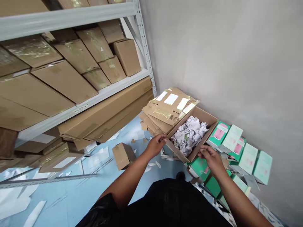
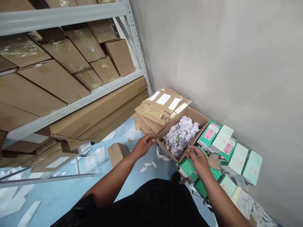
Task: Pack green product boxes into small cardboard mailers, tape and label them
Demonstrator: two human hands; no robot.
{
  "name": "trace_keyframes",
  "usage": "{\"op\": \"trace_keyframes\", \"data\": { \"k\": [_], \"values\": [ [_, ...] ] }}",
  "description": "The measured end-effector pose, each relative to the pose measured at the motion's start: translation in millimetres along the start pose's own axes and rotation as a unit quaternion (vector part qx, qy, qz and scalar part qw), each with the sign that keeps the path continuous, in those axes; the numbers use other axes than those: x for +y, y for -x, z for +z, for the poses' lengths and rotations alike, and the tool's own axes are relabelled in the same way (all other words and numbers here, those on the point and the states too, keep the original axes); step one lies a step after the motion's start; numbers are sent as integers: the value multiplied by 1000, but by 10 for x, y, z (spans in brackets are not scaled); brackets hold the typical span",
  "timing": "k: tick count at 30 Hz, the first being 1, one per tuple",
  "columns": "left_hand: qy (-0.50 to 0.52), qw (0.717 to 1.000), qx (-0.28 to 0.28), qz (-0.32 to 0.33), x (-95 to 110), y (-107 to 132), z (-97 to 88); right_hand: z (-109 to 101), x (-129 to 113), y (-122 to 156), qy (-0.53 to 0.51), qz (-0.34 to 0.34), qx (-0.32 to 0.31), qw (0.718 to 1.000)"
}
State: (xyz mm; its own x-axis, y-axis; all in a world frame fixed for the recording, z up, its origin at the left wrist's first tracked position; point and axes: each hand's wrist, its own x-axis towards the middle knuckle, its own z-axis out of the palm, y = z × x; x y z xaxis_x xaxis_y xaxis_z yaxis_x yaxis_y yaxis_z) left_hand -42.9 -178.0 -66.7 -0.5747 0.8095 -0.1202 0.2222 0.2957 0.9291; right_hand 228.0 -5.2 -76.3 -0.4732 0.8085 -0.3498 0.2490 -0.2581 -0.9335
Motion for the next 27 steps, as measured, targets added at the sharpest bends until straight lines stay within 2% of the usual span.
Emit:
{"op": "trace_keyframes", "data": {
  "k": [4, 8, 11, 14, 15, 17, 21, 23, 27],
  "values": [
    [-62, 995, 84, -7, 51, -497, -430, 534, -449, -732, -29, -19, -84, 996],
    [-192, 972, 137, -4, -14, -1176, -888, 1148, -823, -1378, -14, -13, -61, 998],
    [-273, 953, 128, -39, -165, -1709, -1189, 1509, -969, -1733, 10, 59, -18, 998],
    [-282, 951, 61, -111, -346, -2113, -1393, 1765, -1023, -1913, 29, 109, 12, 994],
    [-268, 955, 36, -118, -398, -2197, -1441, 1835, -1032, -1933, 31, 108, 25, 993],
    [-217, 972, 1, -95, -472, -2280, -1526, 1958, -1050, -1915, 21, 89, 56, 994],
    [-9, 1000, -26, 3, -483, -2200, -1697, 2125, -1108, -1663, -72, 2, 90, 993],
    [128, 990, -52, 26, -445, -2101, -1777, 2173, -1150, -1435, -124, -42, 96, 987],
    [347, 933, -89, 37, -348, -1842, -1823, 2257, -1230, -892, -184, -92, 132, 970]
  ]
}}
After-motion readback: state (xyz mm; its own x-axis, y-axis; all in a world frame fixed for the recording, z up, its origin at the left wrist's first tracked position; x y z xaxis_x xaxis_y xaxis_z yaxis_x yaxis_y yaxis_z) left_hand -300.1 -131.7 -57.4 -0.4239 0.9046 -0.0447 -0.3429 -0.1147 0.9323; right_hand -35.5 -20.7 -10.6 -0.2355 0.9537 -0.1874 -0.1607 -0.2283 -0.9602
